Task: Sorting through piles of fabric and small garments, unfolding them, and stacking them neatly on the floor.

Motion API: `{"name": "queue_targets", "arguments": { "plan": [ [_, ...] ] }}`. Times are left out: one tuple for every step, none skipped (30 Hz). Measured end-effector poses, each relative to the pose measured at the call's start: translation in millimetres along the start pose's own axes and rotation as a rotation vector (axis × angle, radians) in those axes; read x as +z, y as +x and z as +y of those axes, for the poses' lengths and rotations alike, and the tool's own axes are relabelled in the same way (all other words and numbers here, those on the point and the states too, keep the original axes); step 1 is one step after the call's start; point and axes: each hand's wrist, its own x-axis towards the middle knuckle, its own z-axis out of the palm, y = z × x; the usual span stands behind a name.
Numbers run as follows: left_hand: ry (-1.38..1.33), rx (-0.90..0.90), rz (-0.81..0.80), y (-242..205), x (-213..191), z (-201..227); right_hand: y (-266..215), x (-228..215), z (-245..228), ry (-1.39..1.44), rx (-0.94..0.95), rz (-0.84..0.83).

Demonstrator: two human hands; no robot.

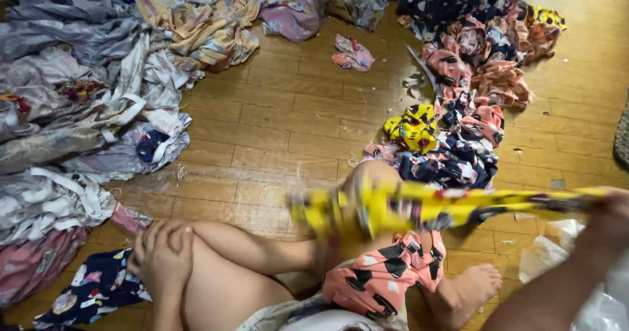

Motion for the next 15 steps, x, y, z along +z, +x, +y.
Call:
{"name": "queue_targets", "arguments": {
  "plan": [
    [0.0,-0.003,0.002,0,-2,0,-12,33,1,0.002,-0.001,-0.003],
    [0.001,-0.029,-0.037,1,-4,2,-23,67,3,-0.436,-0.015,-0.039],
    [0.001,-0.056,-0.075,2,-5,4,-33,100,5,-0.877,-0.029,-0.075],
    [0.004,-0.056,-0.074,3,-7,5,-34,136,14,-0.875,-0.027,-0.076],
    [0.011,-0.057,-0.075,3,-8,6,-35,173,23,-0.8,0.086,-0.205],
    [0.018,-0.06,-0.073,3,-9,7,-36,211,33,-0.718,0.196,-0.334],
    [0.02,-0.063,-0.07,2,-6,7,-29,235,50,-0.715,0.196,-0.338],
    [0.017,-0.032,-0.001,-1,-4,6,-24,258,68,-0.866,0.09,-0.429],
    [0.013,-0.002,0.068,-4,-3,4,-21,282,86,-1.013,-0.019,-0.522],
    [0.008,-0.003,0.082,-3,-1,4,-17,296,91,-1.005,-0.03,-0.517],
    [0.006,-0.018,0.074,-2,1,4,-13,310,95,-1.201,0.042,-0.587],
    [0.011,-0.035,0.055,-8,0,-1,-16,320,100,-1.403,0.127,-0.66],
    [0.013,-0.039,0.056,-9,-3,1,-14,323,70,-1.402,0.124,-0.664],
    [0.005,-0.067,0.014,-7,-5,3,-10,326,40,-0.983,0.097,-0.571],
    [-0.002,-0.095,-0.029,-5,-7,6,-7,329,10,-0.566,0.07,-0.465]
  ]
}}
